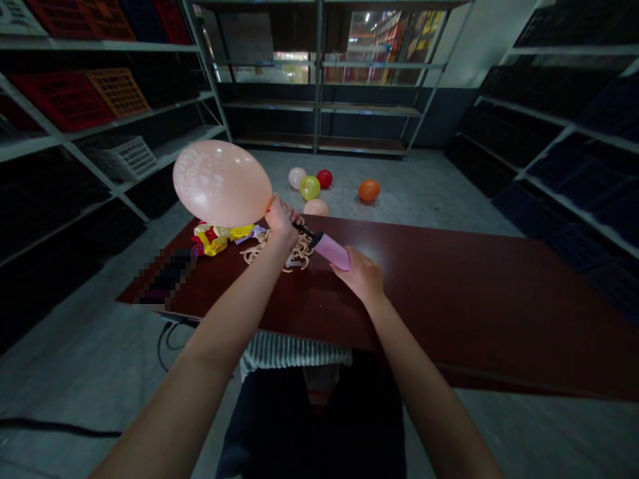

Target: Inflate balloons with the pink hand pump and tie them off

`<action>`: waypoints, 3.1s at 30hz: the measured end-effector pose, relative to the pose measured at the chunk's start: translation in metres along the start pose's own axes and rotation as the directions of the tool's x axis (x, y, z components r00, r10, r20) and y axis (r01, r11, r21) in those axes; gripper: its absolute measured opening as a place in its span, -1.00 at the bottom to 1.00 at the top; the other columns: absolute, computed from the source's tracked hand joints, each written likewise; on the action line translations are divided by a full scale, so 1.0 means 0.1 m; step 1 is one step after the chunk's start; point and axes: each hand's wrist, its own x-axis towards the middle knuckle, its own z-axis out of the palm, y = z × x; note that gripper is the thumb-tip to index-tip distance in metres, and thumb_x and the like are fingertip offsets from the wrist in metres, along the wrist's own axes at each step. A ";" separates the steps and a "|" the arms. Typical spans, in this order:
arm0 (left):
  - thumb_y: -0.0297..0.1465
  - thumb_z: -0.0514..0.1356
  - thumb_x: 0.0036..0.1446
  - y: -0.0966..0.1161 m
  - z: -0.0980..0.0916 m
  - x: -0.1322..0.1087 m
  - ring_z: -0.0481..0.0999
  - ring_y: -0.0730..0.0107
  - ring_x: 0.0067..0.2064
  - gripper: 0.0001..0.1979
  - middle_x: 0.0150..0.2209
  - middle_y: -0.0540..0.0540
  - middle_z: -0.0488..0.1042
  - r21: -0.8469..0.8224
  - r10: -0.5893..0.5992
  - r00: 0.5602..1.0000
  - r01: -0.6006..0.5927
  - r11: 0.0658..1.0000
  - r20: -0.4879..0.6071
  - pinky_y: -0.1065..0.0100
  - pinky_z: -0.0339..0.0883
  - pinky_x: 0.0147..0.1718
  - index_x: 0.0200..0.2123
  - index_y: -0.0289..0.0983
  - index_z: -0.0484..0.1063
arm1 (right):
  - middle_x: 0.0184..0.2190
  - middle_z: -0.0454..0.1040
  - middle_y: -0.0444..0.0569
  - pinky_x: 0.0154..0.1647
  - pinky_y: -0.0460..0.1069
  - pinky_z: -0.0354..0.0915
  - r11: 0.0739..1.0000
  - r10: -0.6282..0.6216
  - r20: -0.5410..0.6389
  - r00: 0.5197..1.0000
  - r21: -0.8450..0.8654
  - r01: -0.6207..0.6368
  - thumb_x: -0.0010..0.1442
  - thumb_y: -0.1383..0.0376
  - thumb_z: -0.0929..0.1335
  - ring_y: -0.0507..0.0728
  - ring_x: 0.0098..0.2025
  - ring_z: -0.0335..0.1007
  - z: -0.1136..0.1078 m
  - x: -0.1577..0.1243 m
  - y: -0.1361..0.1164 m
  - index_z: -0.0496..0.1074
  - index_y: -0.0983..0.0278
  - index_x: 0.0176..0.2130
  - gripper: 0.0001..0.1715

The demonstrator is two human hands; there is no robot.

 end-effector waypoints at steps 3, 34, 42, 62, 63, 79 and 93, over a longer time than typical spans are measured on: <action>-0.18 0.22 0.30 0.28 -0.21 0.14 -0.09 0.55 -0.71 -0.47 -0.69 0.17 -0.11 -0.039 0.018 0.999 -0.020 0.999 -0.033 0.37 -0.16 -0.67 -0.53 -0.18 -0.06 | -0.24 0.62 0.02 -0.31 -0.02 0.25 0.998 -0.058 0.024 0.998 -0.035 0.059 0.20 0.04 0.43 0.20 -0.23 0.56 0.01 -0.01 -0.01 0.46 0.23 0.00 -0.55; -0.14 0.24 0.31 -0.51 0.69 -0.47 -0.07 0.59 -0.77 -0.40 -0.75 0.13 -0.07 0.150 0.029 0.962 -0.072 0.986 0.273 0.40 -0.23 -0.76 -0.63 -0.21 -0.01 | -0.24 0.63 0.03 -0.33 0.03 0.34 0.942 0.236 -0.049 0.971 0.257 -0.216 0.15 0.01 0.42 0.28 -0.27 0.59 0.04 0.00 0.13 0.42 0.21 -0.03 -0.52; -0.28 0.10 0.39 -0.23 0.27 -0.26 -0.06 0.58 -0.76 -0.48 -0.74 0.14 -0.07 0.069 -0.019 0.993 0.011 0.998 0.117 0.44 -0.13 -0.75 -0.60 -0.22 -0.02 | -0.17 0.63 0.02 -0.30 -0.02 0.28 0.987 0.048 -0.040 0.998 0.156 -0.042 0.19 0.04 0.44 0.21 -0.18 0.58 0.04 0.00 0.08 0.45 0.22 -0.03 -0.56; -0.20 0.17 0.36 1.02 -0.10 0.09 -0.10 0.54 -0.73 -0.45 -0.74 0.11 -0.07 -0.070 0.094 0.993 -0.089 0.994 0.069 0.34 -0.18 -0.71 -0.57 -0.21 -0.06 | -0.20 0.64 0.05 -0.26 0.00 0.37 0.975 -0.201 -0.131 0.971 0.070 0.211 0.23 0.05 0.41 0.17 -0.24 0.58 0.07 -0.05 0.04 0.46 0.29 0.01 -0.54; -0.18 0.16 0.37 0.99 -0.02 0.06 -0.10 0.55 -0.73 -0.45 -0.74 0.11 -0.08 -0.062 0.110 0.989 -0.104 0.993 0.095 0.34 -0.19 -0.70 -0.57 -0.21 -0.06 | -0.21 0.64 0.05 -0.26 0.00 0.37 0.978 -0.179 -0.143 0.973 0.081 0.192 0.23 0.05 0.41 0.18 -0.25 0.59 0.07 -0.05 0.05 0.47 0.29 0.00 -0.54; -0.11 0.21 0.32 -0.49 0.87 -0.30 -0.09 0.60 -0.74 -0.47 -0.72 0.13 -0.08 0.162 -0.034 0.956 -0.014 0.987 0.292 0.42 -0.20 -0.71 -0.55 -0.22 0.04 | -0.28 0.63 0.04 -0.35 0.01 0.30 0.942 0.266 -0.141 0.954 0.246 -0.227 0.18 -0.01 0.41 0.24 -0.32 0.57 0.11 -0.01 0.16 0.42 0.25 -0.04 -0.51; -0.30 0.12 0.37 -0.15 0.10 -0.15 -0.06 0.58 -0.76 -0.51 -0.74 0.15 -0.07 0.020 -0.051 0.997 0.050 0.999 0.053 0.44 -0.13 -0.73 -0.57 -0.21 -0.03 | -0.20 0.64 0.02 -0.33 -0.04 0.23 0.995 -0.001 -0.043 0.999 0.097 0.005 0.19 0.05 0.45 0.17 -0.23 0.56 0.02 -0.02 0.04 0.45 0.24 -0.02 -0.56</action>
